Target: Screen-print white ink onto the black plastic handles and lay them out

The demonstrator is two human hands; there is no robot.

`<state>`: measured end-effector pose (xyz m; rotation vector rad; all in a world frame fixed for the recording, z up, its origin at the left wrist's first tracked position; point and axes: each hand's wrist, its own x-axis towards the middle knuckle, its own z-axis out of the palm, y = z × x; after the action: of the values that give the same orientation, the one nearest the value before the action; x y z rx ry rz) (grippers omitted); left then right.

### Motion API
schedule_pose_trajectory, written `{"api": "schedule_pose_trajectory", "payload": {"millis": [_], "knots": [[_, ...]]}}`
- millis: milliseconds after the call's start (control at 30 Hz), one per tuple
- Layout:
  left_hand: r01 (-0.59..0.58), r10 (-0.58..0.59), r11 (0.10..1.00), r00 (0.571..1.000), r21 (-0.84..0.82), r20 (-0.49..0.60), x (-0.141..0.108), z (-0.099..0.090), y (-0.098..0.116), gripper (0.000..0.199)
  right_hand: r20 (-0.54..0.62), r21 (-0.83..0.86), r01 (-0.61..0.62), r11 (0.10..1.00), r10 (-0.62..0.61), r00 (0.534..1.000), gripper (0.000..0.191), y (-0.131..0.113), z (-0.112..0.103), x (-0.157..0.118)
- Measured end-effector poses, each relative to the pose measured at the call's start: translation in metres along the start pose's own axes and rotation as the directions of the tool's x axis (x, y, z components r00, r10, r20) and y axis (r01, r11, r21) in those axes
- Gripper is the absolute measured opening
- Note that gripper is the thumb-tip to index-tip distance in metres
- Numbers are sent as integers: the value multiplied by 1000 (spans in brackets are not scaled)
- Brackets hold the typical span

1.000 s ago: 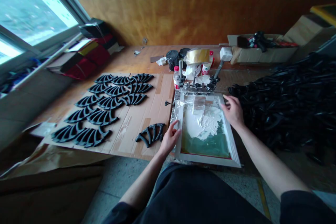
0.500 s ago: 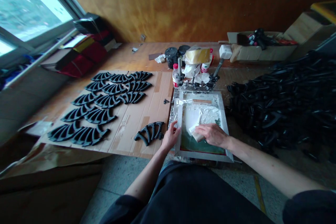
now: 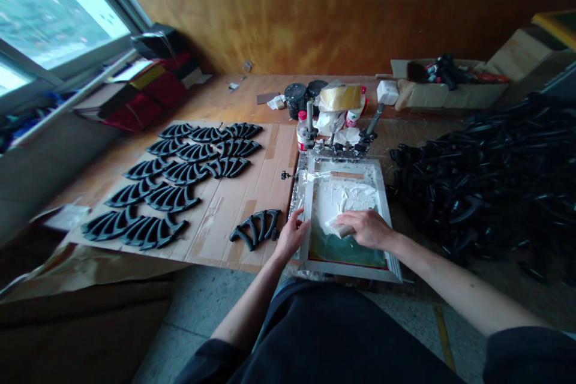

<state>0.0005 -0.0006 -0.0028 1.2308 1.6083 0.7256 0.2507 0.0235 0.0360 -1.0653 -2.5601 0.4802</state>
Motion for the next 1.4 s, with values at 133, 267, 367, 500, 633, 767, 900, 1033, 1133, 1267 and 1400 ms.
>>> {"api": "schedule_pose_trajectory", "payload": {"millis": [133, 267, 367, 500, 633, 767, 900, 1033, 1133, 1267, 1400], "knots": [[-12, 13, 999, 1000, -51, 8, -5, -6, 12, 59, -118, -25, -175, 984, 171, 978, 43, 4, -32, 47], [-95, 93, 974, 995, -204, -20, -17, -18, 45, 58, -287, -29, -299, 954, 278, 916, 61, 35, -72, 72], [-170, 150, 933, 985, -317, -87, -21, -25, 80, 56, -482, 115, -395, 912, 399, 780, 44, 83, -100, 48], [-356, 307, 804, 934, -476, -181, -10, -28, 127, 52, -541, 177, -556, 812, 552, 635, 39, 124, -87, 0], [-458, 408, 723, 887, -517, -217, 9, -26, 153, 50, -363, 83, -468, 880, 464, 808, 31, 89, -13, -13], [-295, 248, 759, 955, -580, -162, 1, -5, 129, 55, -188, -115, -416, 902, 391, 901, 13, 34, 39, -1], [278, -118, 840, 932, -465, 343, -34, 34, 70, 62, -167, -41, -530, 847, 518, 839, 8, -11, 46, 5], [368, -195, 696, 923, -616, 331, -54, 47, 28, 52, -119, 125, -176, 976, 191, 974, 13, -32, 43, 3], [258, -246, 730, 963, -632, 109, -48, 13, 3, 50, -189, 78, -159, 984, 171, 967, 20, 9, 31, -4], [233, -392, 867, 865, -440, -315, -37, -64, -54, 49, -307, -185, -483, 856, 417, 856, 37, 108, 23, -32], [534, -477, 845, 742, -14, -471, -33, -111, -108, 54, -233, -305, -440, 845, 381, 895, 39, 161, 40, -66]]}}
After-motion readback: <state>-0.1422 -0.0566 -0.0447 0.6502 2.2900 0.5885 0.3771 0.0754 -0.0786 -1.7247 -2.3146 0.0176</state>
